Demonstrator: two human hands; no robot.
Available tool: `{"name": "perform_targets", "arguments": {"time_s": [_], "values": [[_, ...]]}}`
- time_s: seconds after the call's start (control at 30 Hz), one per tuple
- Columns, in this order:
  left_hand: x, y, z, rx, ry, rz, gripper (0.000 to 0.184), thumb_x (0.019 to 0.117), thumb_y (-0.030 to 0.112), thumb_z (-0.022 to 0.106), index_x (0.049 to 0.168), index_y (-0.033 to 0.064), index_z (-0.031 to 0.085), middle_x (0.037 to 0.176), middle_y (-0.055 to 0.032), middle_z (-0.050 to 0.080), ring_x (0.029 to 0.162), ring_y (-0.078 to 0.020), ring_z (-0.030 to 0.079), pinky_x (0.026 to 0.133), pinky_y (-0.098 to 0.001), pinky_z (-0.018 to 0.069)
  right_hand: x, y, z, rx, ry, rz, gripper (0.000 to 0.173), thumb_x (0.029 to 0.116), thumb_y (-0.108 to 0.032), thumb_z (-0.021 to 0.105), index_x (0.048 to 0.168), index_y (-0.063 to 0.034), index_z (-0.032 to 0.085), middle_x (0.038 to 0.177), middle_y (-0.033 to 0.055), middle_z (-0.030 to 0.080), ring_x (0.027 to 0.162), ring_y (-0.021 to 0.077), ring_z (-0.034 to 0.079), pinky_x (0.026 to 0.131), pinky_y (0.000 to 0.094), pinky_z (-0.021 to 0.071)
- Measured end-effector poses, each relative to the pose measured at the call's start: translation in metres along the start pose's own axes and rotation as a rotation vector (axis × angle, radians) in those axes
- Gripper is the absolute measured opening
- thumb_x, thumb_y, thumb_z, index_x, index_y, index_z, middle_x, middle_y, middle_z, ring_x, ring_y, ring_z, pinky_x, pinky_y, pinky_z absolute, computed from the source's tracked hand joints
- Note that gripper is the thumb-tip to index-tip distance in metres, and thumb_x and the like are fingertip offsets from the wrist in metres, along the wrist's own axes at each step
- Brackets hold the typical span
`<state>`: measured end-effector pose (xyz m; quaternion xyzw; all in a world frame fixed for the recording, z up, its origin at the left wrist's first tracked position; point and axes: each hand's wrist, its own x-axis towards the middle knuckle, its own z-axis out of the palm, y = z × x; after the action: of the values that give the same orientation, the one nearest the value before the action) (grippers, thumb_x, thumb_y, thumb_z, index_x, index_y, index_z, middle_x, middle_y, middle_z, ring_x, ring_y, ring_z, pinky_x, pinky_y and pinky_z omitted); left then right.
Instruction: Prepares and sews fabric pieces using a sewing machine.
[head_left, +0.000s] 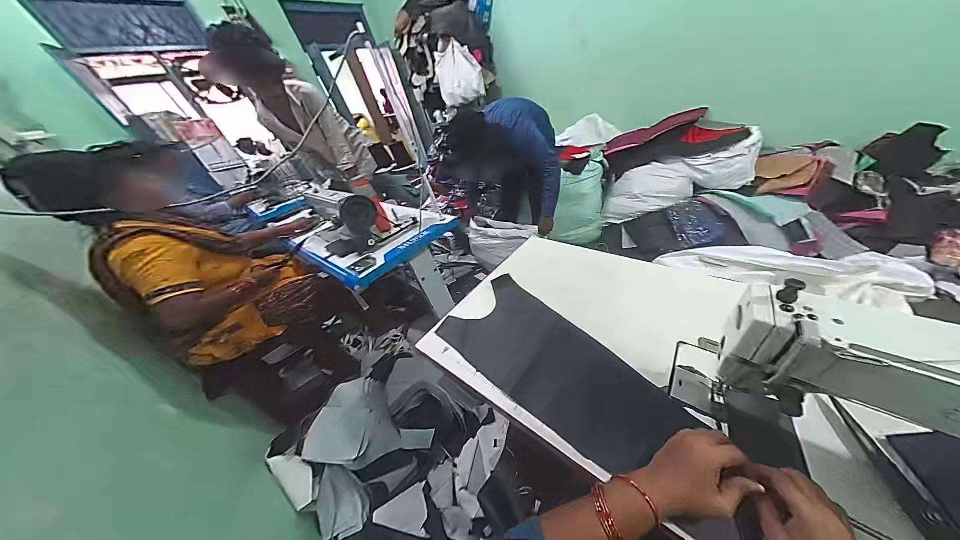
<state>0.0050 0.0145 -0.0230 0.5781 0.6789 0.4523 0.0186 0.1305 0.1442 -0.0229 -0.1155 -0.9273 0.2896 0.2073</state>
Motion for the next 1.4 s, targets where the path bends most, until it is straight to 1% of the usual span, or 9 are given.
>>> {"name": "perform_targets", "arguments": {"time_s": [0.27,0.5,0.7,0.9,0.97,1.07,1.17,1.27,1.4], "values": [[0.002,0.001,-0.006,-0.099,0.033,-0.011,0.022,0.092,0.011,0.072,0.104,-0.0073,0.073,0.101,-0.0238,0.071,0.101,-0.0362,0.069,0.095,-0.0479,0.0547,-0.004,-0.002,-0.004,-0.032,0.097,-0.02,0.031,0.0888,-0.013,0.063,0.112,0.0053,0.071,0.117,0.034,0.064,0.11,0.0541,0.059,0.094,0.0678,0.041],[0.004,0.007,-0.01,-0.111,0.248,-0.21,0.018,0.0945,0.008,0.066,0.104,-0.0054,0.075,0.111,-0.0231,0.071,0.112,-0.0344,0.066,0.103,-0.0439,0.0515,-0.011,-0.003,0.005,-0.105,0.223,-0.134,0.028,0.0909,-0.008,0.052,0.104,0.0065,0.073,0.105,0.0322,0.067,0.102,0.0548,0.064,0.09,0.0727,0.0429],[0.005,0.014,-0.019,0.255,-0.166,-0.369,0.029,0.1013,0.016,0.058,0.124,0.0045,0.073,0.132,-0.0179,0.067,0.133,-0.0335,0.056,0.117,-0.048,0.0406,-0.047,-0.013,0.003,-0.24,0.23,-0.142,0.024,0.0944,-0.008,0.055,0.101,-0.008,0.078,0.098,0.0161,0.073,0.095,0.038,0.069,0.09,0.062,0.0475],[-0.009,-0.007,-0.023,0.286,-0.197,-0.182,0.034,0.1015,0.02,0.059,0.131,0.0058,0.069,0.14,-0.0176,0.062,0.14,-0.0376,0.05,0.118,-0.0561,0.0363,-0.084,-0.016,0.0,-0.171,0.206,-0.223,0.043,0.1052,-0.047,0.047,0.108,-0.0152,0.077,0.099,0.0064,0.072,0.095,0.0233,0.066,0.096,0.0487,0.0428],[-0.01,-0.008,-0.028,0.277,-0.25,-0.198,0.038,0.1035,0.024,0.057,0.136,0.0071,0.066,0.144,-0.0174,0.059,0.143,-0.0375,0.046,0.12,-0.0562,0.0326,-0.086,-0.017,-0.01,-0.13,0.237,-0.203,0.042,0.1066,-0.044,0.046,0.109,-0.0145,0.075,0.1,0.0066,0.071,0.095,0.0219,0.065,0.096,0.047,0.0428],[-0.004,-0.006,-0.032,0.293,-0.279,-0.221,0.037,0.1019,0.025,0.061,0.135,0.0088,0.066,0.142,-0.0176,0.06,0.139,-0.0393,0.049,0.116,-0.0604,0.0353,-0.069,-0.012,-0.031,-0.202,0.299,-0.104,0.028,0.1038,-0.021,0.051,0.109,-0.01,0.077,0.1,0.0124,0.073,0.095,0.0317,0.069,0.09,0.057,0.0481],[0.013,-0.002,-0.035,0.348,-0.345,-0.295,0.036,0.0998,0.027,0.067,0.133,0.0117,0.067,0.138,-0.0176,0.059,0.133,-0.0418,0.05,0.105,-0.0649,0.0386,-0.046,0.001,-0.042,-0.279,0.192,-0.033,0.028,0.1003,-0.013,0.056,0.12,-0.0113,0.075,0.12,0.0143,0.071,0.114,0.041,0.065,0.096,0.066,0.0453],[0.03,-0.002,-0.043,0.372,-0.462,-0.342,0.036,0.0977,0.032,0.07,0.13,0.0173,0.066,0.13,-0.014,0.06,0.124,-0.04,0.051,0.099,-0.0641,0.0378,-0.035,0.002,-0.044,-0.301,-0.012,0.048,0.034,0.1003,-0.016,0.061,0.133,-0.0116,0.069,0.141,0.0121,0.064,0.133,0.0451,0.053,0.105,0.0717,0.0362],[0.038,-0.005,-0.06,0.268,-0.47,-0.339,0.019,0.0965,0.026,0.072,0.107,0.0105,0.076,0.106,-0.0108,0.069,0.111,-0.0357,0.056,0.097,-0.0629,0.035,-0.048,0.0,-0.048,-0.287,-0.054,0.137,0.036,0.0991,-0.021,0.064,0.132,-0.0086,0.069,0.139,0.0146,0.064,0.133,0.0462,0.053,0.108,0.0742,0.0322]]}}
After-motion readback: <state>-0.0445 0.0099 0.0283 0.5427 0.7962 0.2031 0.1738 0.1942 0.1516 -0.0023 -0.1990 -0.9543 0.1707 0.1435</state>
